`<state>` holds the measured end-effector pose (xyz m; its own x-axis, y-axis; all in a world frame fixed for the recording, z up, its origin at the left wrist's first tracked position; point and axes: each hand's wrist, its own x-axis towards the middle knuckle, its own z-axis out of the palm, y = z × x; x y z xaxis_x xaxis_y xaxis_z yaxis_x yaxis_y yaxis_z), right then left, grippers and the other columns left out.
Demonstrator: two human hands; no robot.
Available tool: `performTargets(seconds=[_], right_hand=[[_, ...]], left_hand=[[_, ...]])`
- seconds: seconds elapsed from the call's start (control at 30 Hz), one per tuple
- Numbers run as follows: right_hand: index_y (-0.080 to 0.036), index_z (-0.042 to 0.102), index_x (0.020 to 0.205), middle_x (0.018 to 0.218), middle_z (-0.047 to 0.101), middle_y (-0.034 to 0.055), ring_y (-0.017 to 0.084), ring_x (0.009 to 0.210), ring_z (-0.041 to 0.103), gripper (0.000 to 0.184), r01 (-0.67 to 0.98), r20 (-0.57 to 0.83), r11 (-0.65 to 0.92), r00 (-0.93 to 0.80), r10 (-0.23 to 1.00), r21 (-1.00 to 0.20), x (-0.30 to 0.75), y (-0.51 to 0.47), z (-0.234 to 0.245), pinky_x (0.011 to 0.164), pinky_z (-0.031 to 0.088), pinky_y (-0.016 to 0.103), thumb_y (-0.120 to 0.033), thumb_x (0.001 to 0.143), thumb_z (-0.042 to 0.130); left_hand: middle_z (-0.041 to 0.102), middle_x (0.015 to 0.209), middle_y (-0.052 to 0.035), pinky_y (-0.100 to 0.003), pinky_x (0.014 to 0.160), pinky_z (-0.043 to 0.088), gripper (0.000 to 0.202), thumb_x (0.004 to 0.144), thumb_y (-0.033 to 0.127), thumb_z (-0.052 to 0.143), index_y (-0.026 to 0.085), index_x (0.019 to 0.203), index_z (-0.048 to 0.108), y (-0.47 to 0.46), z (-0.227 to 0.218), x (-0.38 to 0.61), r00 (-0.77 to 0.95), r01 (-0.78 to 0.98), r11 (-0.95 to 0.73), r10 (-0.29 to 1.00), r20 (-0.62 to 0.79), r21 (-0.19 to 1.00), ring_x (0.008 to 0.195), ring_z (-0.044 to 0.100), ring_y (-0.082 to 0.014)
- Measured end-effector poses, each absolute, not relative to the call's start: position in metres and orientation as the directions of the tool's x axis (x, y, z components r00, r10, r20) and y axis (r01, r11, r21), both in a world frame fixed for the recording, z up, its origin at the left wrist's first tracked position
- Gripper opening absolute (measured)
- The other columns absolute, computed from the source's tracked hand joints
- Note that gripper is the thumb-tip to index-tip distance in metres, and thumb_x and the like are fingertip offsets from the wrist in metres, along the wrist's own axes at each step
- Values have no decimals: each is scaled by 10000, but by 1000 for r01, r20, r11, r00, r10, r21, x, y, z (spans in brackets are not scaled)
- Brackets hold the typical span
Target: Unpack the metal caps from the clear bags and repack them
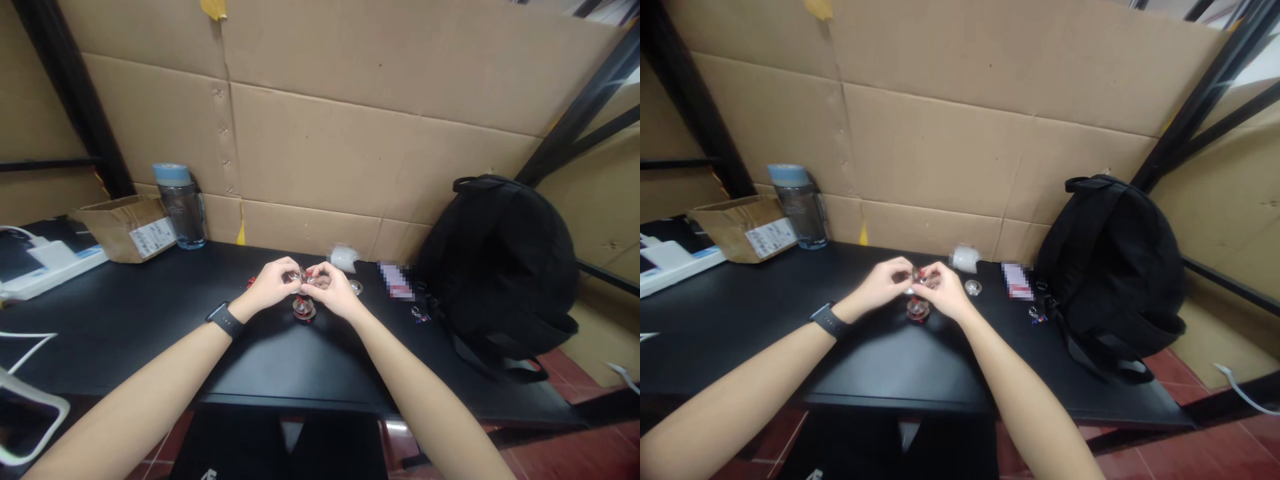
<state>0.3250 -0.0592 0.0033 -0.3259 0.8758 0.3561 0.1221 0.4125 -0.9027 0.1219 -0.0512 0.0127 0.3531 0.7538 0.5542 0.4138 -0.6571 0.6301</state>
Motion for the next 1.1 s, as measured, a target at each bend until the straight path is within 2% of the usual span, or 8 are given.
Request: performTargets(seconds=[0.1,0.3,0.43,0.57,0.7,0.83,0.97,1.1], right_hand=[[-216,514,912,1130,688,69,198,874,733,449,28,289,320,-361,887,-947,323,-59,2,774,615,360,-389,687,862],[-250,557,1237,1142,665,48,149,846,715,625,3,265,292,-416,870,-956,326,-60,4,819,613,333,-295,692,859],[-238,615,1205,1204,661,60,179,944,716,552,2,277,313,-458,845,-950,327,-61,4,871,605,348,-312,711,850],[-221,628,1180,1095,708,52,191,911,719,519,37,292,346,-455,841,-937,328,-60,3,850,600,357,-326,717,838],[-202,638,1207,1005,732,55,166,753,689,514,255,311,437,-413,856,-863,340,-53,8,720,580,318,-284,725,793],[-193,720,1135,1100,742,81,197,858,680,447,599,434,595,-409,803,-536,372,-40,19,821,529,335,-213,692,775],[-190,772,1001,867,764,51,202,778,682,288,795,326,470,-359,875,-384,410,-31,28,740,487,296,-231,716,770],[-199,774,997,872,769,29,196,792,692,319,872,192,348,-297,935,-345,437,-24,31,711,469,263,-273,690,818]], left_hand=[[659,900,-53,-282,739,472,86,831,195,629,167,791,700,-55,17,121,412,473,-728,681,605,497,800,612,-168],[648,954,-59,-278,767,488,112,880,246,632,184,851,721,-55,19,117,492,460,-767,640,591,448,842,626,-172],[646,967,-59,-272,775,487,153,919,268,601,183,862,715,-58,21,118,533,434,-788,615,581,436,842,625,-166],[661,971,-59,-265,770,489,131,888,263,624,184,859,724,-58,25,114,544,431,-794,607,579,428,836,633,-166],[699,916,-53,-271,781,484,111,833,261,655,180,799,723,-43,29,87,513,530,-747,659,551,401,820,648,-177],[741,899,-46,-275,783,475,152,808,314,673,195,809,767,-21,27,39,450,671,-638,756,476,378,805,669,-188],[779,900,-38,-276,791,485,206,771,394,707,222,827,805,-10,26,6,374,760,-510,850,370,403,823,696,-211],[795,883,-24,-260,768,500,217,743,392,715,230,852,811,-12,28,2,419,794,-460,888,189,397,812,714,-210]])
